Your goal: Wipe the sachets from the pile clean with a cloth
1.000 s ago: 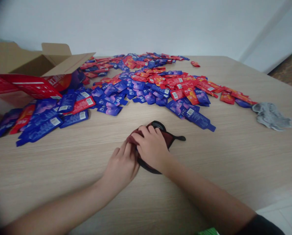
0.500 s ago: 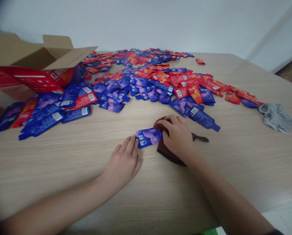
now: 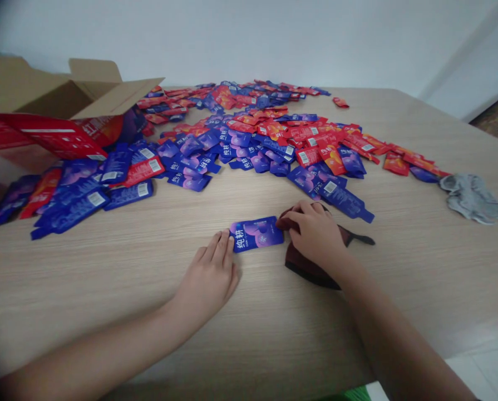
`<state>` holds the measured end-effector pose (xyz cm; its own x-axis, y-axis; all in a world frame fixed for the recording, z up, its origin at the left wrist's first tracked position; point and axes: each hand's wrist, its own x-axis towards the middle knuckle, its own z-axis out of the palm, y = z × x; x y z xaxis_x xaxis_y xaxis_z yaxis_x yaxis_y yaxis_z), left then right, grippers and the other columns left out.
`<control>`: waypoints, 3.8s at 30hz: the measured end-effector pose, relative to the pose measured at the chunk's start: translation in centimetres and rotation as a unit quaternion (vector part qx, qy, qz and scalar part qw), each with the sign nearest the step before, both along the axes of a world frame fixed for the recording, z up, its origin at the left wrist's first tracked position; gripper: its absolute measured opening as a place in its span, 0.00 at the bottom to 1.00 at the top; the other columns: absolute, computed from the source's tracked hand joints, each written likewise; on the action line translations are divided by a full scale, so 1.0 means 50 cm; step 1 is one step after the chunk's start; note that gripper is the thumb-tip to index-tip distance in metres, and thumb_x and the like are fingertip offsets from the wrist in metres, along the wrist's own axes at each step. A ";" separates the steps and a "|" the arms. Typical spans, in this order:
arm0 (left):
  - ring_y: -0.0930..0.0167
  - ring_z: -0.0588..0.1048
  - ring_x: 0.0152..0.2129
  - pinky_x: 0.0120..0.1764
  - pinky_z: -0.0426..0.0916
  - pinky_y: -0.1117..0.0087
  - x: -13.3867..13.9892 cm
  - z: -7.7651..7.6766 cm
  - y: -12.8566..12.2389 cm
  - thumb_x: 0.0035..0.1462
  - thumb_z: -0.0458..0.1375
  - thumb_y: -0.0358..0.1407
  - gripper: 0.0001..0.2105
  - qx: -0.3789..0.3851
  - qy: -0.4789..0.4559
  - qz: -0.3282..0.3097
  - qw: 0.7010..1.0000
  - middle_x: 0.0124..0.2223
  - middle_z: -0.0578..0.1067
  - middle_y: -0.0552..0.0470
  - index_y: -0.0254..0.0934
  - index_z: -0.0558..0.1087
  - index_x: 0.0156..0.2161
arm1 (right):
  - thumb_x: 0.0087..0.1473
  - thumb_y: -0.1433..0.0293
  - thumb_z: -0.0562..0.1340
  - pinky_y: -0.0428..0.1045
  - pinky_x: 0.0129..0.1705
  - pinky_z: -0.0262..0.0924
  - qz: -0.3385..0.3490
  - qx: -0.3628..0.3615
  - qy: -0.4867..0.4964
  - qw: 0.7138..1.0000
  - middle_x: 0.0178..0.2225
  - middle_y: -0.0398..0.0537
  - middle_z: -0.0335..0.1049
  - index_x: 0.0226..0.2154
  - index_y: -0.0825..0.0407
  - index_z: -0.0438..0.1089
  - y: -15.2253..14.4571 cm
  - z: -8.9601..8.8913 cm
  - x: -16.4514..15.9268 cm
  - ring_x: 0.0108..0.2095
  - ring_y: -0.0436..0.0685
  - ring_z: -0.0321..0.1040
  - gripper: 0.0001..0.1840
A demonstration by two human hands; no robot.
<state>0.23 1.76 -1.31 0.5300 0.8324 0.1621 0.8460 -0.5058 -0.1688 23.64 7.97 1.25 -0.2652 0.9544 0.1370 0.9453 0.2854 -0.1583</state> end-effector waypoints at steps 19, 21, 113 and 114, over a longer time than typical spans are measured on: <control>0.51 0.69 0.54 0.47 0.69 0.57 0.001 0.014 0.004 0.61 0.50 0.32 0.23 -0.022 -0.004 -0.006 1.000 0.58 0.67 0.25 0.15 0.66 0.57 | 0.54 0.72 0.58 0.56 0.43 0.55 0.037 0.013 -0.005 0.999 0.44 0.49 0.67 0.37 0.45 0.76 -0.031 0.007 -0.063 0.43 0.62 0.59 0.12; 0.51 0.68 0.55 0.48 0.69 0.58 0.001 0.013 0.003 0.61 0.50 0.32 0.23 -0.024 -0.003 -0.003 1.000 0.59 0.67 0.25 0.15 0.65 0.57 | 0.54 0.73 0.57 0.56 0.43 0.56 -0.001 0.000 -0.006 1.000 0.41 0.50 0.68 0.37 0.46 0.76 -0.017 0.009 -0.027 0.43 0.61 0.61 0.13; 0.52 0.69 0.54 0.46 0.69 0.58 -0.003 0.016 0.007 0.57 0.54 0.31 0.20 -0.024 -0.012 -0.011 1.000 0.57 0.69 0.27 0.20 0.71 0.52 | 0.62 0.62 0.51 0.54 0.40 0.61 0.037 0.015 0.019 0.999 0.55 0.57 0.59 0.50 0.49 0.69 -0.038 0.054 -0.176 0.45 0.62 0.65 0.19; 0.51 0.69 0.54 0.46 0.70 0.57 -0.004 0.016 0.007 0.56 0.54 0.31 0.20 -0.030 -0.012 -0.013 0.999 0.57 0.69 0.26 0.20 0.71 0.52 | 0.62 0.63 0.51 0.55 0.41 0.60 0.056 0.021 -0.002 0.998 0.53 0.57 0.62 0.49 0.49 0.70 -0.043 0.044 -0.195 0.46 0.63 0.64 0.19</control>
